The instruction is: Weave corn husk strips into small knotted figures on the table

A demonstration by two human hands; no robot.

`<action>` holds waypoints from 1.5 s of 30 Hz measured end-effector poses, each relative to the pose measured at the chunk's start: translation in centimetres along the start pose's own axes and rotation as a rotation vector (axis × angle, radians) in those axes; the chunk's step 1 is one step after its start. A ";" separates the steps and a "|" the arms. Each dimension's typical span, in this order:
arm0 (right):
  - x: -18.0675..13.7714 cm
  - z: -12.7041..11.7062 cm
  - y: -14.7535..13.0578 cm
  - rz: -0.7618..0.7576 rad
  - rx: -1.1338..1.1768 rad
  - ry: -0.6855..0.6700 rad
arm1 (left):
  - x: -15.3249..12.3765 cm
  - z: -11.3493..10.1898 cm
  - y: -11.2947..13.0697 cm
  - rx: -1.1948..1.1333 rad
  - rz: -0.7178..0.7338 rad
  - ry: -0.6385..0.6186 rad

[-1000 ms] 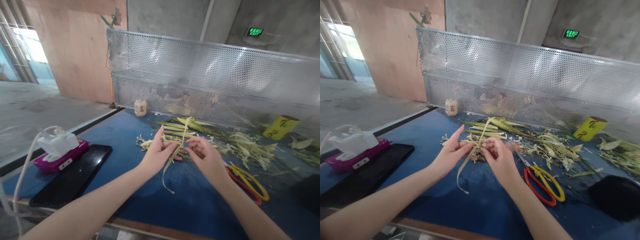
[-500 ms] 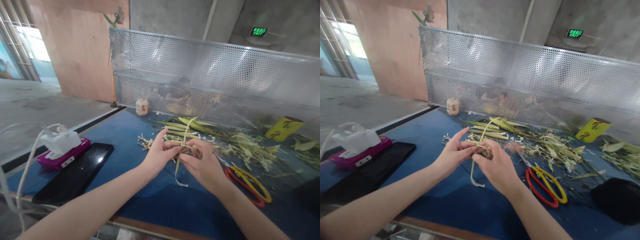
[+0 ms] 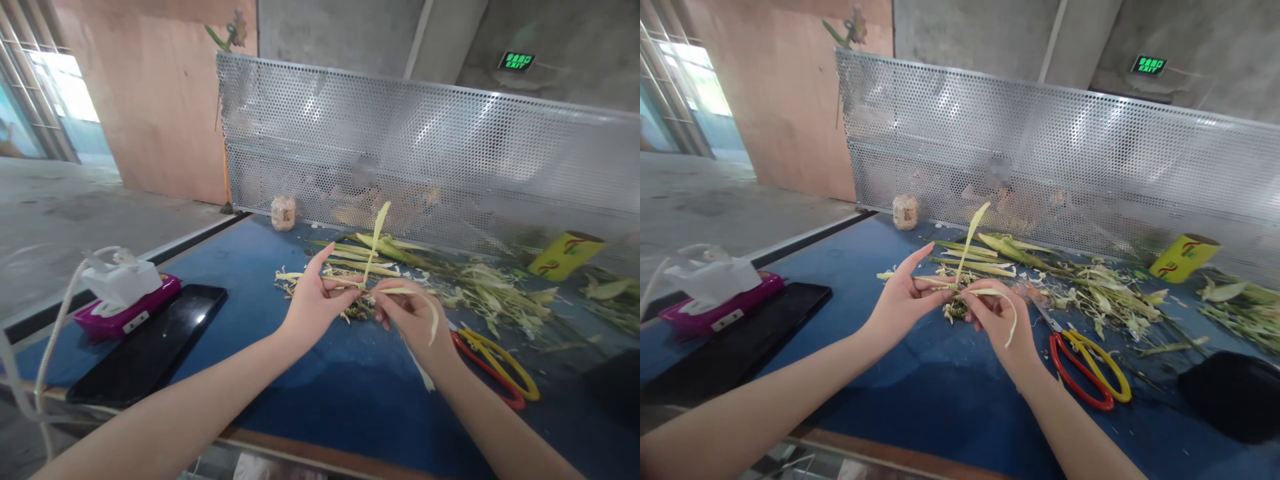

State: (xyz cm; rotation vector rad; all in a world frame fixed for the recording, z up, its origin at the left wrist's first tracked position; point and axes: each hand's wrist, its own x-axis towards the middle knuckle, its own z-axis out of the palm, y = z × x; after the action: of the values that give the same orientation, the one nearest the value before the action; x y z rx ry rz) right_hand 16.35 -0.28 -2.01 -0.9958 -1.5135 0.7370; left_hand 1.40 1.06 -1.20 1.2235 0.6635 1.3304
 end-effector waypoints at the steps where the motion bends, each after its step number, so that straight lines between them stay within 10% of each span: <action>1: 0.1 0.1 0.0 0.063 0.045 0.002 | 0.0 0.0 0.0 0.004 0.004 -0.007; 19: -0.3 0.2 -0.6 0.477 0.258 -0.314 | 0.8 -1.0 -0.5 0.151 0.209 0.069; 29: -0.4 0.3 -0.1 0.027 -0.168 -0.180 | 0.4 -0.6 -0.8 0.234 0.097 -0.016; 35: -0.1 -0.9 -0.1 -0.489 -0.778 -0.266 | 0.8 -0.8 -0.9 0.129 -0.016 0.012; 45: 0.1 -1.1 0.3 -0.508 -0.756 -0.203 | 0.5 -0.5 -0.4 0.099 -0.060 -0.007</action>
State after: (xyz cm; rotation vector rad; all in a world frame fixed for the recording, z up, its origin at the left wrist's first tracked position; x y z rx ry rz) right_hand 17.51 -0.16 -2.04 -1.0137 -2.1793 -0.1293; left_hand 1.14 1.71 -1.62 1.2777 0.7625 1.2555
